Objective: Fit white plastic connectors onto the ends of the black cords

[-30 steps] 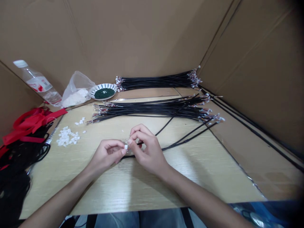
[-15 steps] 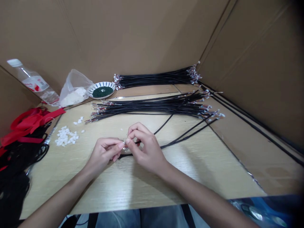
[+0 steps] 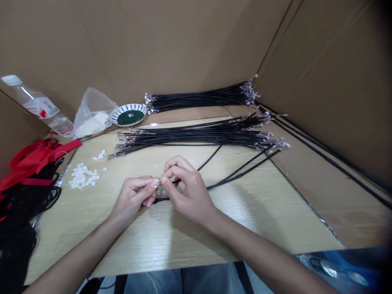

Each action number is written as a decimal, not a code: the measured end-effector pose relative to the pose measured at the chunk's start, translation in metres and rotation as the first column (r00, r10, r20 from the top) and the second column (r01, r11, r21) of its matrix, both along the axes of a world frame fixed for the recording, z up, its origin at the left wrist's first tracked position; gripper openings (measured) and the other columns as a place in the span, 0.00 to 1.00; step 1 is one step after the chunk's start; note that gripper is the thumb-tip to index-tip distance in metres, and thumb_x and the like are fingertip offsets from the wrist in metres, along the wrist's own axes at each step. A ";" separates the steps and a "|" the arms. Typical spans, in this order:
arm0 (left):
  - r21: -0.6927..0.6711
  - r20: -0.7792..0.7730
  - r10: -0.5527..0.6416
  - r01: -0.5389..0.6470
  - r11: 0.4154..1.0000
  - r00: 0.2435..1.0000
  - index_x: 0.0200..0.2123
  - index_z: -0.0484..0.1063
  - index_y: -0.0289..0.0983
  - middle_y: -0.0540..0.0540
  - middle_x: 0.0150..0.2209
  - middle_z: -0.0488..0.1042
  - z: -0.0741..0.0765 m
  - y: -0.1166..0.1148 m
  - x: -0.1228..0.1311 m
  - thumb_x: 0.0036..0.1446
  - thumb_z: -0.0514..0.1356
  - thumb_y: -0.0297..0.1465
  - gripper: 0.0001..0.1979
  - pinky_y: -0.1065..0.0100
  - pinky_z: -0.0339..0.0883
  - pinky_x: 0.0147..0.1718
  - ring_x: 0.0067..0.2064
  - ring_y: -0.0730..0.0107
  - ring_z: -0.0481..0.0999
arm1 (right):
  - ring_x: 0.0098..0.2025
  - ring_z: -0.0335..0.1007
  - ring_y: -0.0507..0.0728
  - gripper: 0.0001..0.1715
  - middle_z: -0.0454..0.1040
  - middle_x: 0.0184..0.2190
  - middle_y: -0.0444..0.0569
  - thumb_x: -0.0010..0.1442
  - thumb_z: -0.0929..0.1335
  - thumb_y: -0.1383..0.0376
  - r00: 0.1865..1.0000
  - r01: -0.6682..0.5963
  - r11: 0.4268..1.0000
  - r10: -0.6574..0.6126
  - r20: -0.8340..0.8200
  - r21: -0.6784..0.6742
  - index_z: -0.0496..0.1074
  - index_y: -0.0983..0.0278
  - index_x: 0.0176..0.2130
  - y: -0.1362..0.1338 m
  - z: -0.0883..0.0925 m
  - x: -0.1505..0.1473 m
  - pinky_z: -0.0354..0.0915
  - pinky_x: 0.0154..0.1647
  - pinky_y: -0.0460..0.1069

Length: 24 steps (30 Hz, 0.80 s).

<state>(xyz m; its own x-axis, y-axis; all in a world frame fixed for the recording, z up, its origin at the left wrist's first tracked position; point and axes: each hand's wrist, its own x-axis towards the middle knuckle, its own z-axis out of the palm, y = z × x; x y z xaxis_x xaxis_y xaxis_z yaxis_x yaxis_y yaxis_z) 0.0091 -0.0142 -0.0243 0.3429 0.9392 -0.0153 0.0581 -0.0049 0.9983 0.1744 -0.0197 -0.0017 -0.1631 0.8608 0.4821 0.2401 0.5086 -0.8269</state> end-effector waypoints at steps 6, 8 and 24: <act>0.135 -0.094 0.042 -0.029 0.990 0.995 0.17 0.68 0.33 0.52 0.16 0.61 0.002 -0.002 0.001 0.59 0.57 0.36 0.19 0.71 0.51 0.22 0.21 0.77 0.58 | 0.35 0.64 0.53 0.09 0.65 0.32 0.47 0.57 0.63 0.71 1.000 0.004 1.000 -0.004 0.005 -0.010 0.65 0.64 0.25 -0.001 0.001 0.000 0.61 0.33 0.48; 0.172 -0.120 0.054 -0.033 0.985 0.991 0.17 0.68 0.34 0.51 0.16 0.61 0.005 -0.003 0.002 0.59 0.57 0.36 0.20 0.71 0.52 0.23 0.21 0.76 0.59 | 0.35 0.64 0.53 0.09 0.65 0.32 0.47 0.57 0.63 0.71 1.000 0.007 1.000 -0.007 0.001 -0.011 0.65 0.64 0.25 -0.001 0.001 0.000 0.61 0.33 0.47; 0.459 -0.249 0.209 -0.075 0.885 0.946 0.18 0.70 0.35 0.52 0.16 0.62 0.013 -0.007 0.008 0.58 0.57 0.31 0.17 0.71 0.56 0.22 0.20 0.75 0.62 | 0.33 0.64 0.52 0.10 0.65 0.31 0.47 0.57 0.63 0.71 1.000 -0.018 0.998 0.017 -0.021 -0.056 0.65 0.64 0.24 -0.001 0.002 -0.001 0.60 0.29 0.46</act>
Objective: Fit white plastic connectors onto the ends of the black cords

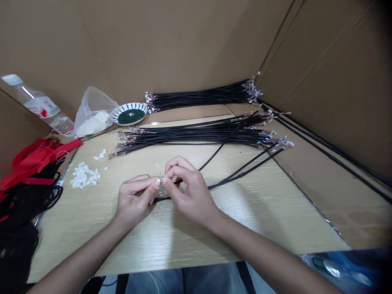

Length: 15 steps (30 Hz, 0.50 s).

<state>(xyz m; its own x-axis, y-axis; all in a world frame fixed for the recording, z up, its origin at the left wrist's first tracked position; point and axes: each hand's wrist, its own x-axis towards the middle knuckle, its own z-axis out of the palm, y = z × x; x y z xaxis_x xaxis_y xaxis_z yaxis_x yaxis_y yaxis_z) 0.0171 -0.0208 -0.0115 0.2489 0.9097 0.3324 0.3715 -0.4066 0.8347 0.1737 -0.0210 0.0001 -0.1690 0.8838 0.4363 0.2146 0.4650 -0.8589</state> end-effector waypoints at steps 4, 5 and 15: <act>0.065 -0.022 0.030 -0.029 0.997 0.999 0.17 0.71 0.35 0.51 0.15 0.63 0.001 -0.001 0.002 0.57 0.58 0.31 0.17 0.71 0.56 0.21 0.20 0.75 0.62 | 0.33 0.63 0.52 0.09 0.65 0.32 0.47 0.56 0.63 0.71 1.000 -0.008 1.000 0.008 -0.003 0.003 0.65 0.64 0.25 0.000 -0.001 0.000 0.60 0.28 0.46; 0.086 -0.024 0.034 -0.032 0.996 0.999 0.17 0.72 0.35 0.51 0.16 0.63 0.001 -0.001 0.003 0.57 0.58 0.30 0.16 0.71 0.56 0.21 0.20 0.75 0.62 | 0.33 0.63 0.52 0.09 0.65 0.32 0.47 0.56 0.63 0.71 1.000 -0.009 1.000 0.009 -0.001 0.007 0.65 0.64 0.25 0.000 -0.002 0.000 0.60 0.29 0.46; 0.180 -0.040 0.036 -0.028 0.983 0.999 0.28 0.79 0.36 0.51 0.17 0.66 -0.002 -0.001 0.000 0.56 0.58 0.26 0.10 0.72 0.58 0.22 0.21 0.75 0.64 | 0.33 0.63 0.52 0.10 0.65 0.32 0.47 0.59 0.64 0.70 0.996 -0.078 0.997 0.079 -0.029 0.027 0.66 0.64 0.25 0.003 -0.006 0.002 0.60 0.30 0.47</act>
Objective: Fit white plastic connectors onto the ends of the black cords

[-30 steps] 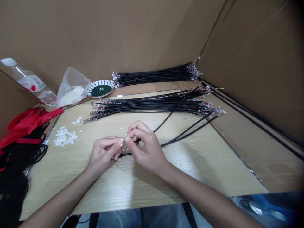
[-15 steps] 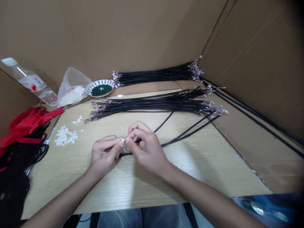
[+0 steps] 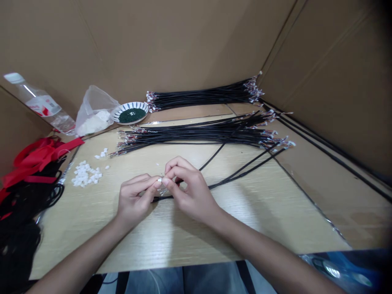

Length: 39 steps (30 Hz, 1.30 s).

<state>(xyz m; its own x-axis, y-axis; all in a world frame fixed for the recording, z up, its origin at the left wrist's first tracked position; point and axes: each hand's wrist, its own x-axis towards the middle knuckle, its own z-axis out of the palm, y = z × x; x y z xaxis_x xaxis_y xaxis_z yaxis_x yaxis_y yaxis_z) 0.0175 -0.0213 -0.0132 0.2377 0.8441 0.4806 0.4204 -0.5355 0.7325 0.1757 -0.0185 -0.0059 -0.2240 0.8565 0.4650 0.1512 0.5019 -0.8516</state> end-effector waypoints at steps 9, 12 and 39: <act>0.027 -0.020 -0.002 0.003 1.000 1.000 0.32 0.80 0.36 0.50 0.19 0.68 -0.001 0.000 -0.002 0.56 0.58 0.25 0.10 0.73 0.59 0.23 0.22 0.75 0.65 | 0.34 0.63 0.52 0.12 0.65 0.32 0.46 0.60 0.65 0.68 0.999 -0.033 0.999 0.033 -0.016 -0.013 0.67 0.65 0.25 0.002 -0.001 0.001 0.60 0.33 0.47; 0.038 -0.026 -0.004 0.005 0.999 1.000 0.32 0.80 0.36 0.50 0.19 0.68 -0.002 0.000 -0.003 0.57 0.58 0.26 0.10 0.73 0.60 0.23 0.22 0.75 0.65 | 0.34 0.63 0.52 0.13 0.65 0.32 0.46 0.61 0.65 0.66 0.999 -0.042 0.999 0.042 -0.014 -0.019 0.67 0.65 0.25 0.002 -0.001 0.001 0.60 0.34 0.47; -0.217 0.071 -0.092 0.105 0.970 0.993 0.20 0.73 0.34 0.52 0.15 0.62 0.002 0.005 -0.010 0.59 0.57 0.30 0.16 0.73 0.55 0.20 0.20 0.78 0.61 | 0.34 0.66 0.51 0.09 0.68 0.30 0.47 0.56 0.65 0.74 1.000 -0.005 1.000 0.005 0.004 -0.016 0.70 0.66 0.26 0.003 0.001 0.001 0.64 0.35 0.47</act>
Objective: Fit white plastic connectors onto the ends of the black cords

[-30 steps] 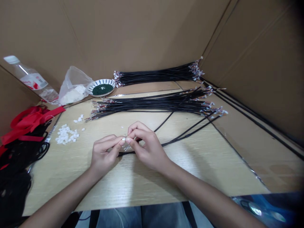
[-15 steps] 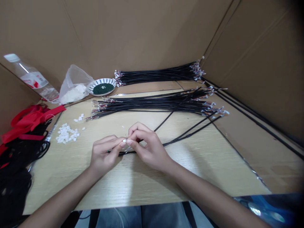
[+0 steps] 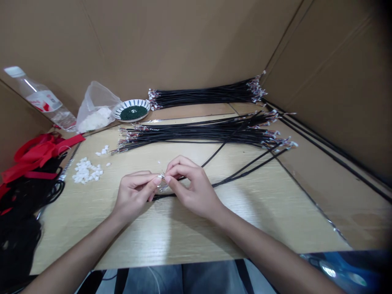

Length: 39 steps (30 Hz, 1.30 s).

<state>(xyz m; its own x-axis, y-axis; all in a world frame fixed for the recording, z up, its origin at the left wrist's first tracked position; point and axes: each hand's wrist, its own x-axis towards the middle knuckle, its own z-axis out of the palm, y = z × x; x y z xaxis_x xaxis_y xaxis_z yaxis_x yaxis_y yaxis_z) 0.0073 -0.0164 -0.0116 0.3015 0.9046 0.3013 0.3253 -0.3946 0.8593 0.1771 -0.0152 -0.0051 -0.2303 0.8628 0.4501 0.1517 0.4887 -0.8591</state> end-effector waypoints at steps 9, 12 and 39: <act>0.214 -0.052 0.076 -0.063 0.975 0.996 0.28 0.78 0.34 0.52 0.16 0.63 -0.007 -0.002 0.005 0.57 0.58 0.26 0.09 0.73 0.56 0.20 0.20 0.77 0.62 | 0.34 0.65 0.52 0.09 0.66 0.31 0.47 0.55 0.64 0.75 0.998 0.049 0.998 -0.050 0.030 0.032 0.68 0.65 0.26 -0.004 -0.002 -0.003 0.62 0.32 0.47; 0.238 -0.060 0.086 -0.070 0.969 0.994 0.30 0.79 0.34 0.52 0.17 0.64 -0.008 -0.003 0.006 0.57 0.58 0.26 0.09 0.73 0.56 0.20 0.20 0.77 0.62 | 0.34 0.65 0.53 0.09 0.66 0.30 0.47 0.55 0.63 0.74 0.997 0.060 0.996 -0.063 0.044 0.067 0.67 0.65 0.26 -0.005 -0.004 -0.003 0.62 0.33 0.47; -0.416 0.252 0.109 0.006 0.909 0.962 0.30 0.77 0.31 0.53 0.14 0.64 0.003 -0.001 0.002 0.51 0.63 0.37 0.13 0.76 0.52 0.15 0.16 0.80 0.59 | 0.37 0.67 0.54 0.05 0.68 0.34 0.50 0.57 0.65 0.71 0.990 0.081 0.975 -0.102 0.096 0.205 0.72 0.65 0.32 -0.001 -0.010 -0.003 0.65 0.35 0.48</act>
<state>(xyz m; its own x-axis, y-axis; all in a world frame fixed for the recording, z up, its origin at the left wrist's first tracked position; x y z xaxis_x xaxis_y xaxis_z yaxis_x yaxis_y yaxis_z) 0.0098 -0.0171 -0.0088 0.2128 0.9764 -0.0373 0.0745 0.0218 0.9970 0.1742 -0.0162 -0.0154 -0.2099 0.7771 0.5934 0.2883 0.6291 -0.7219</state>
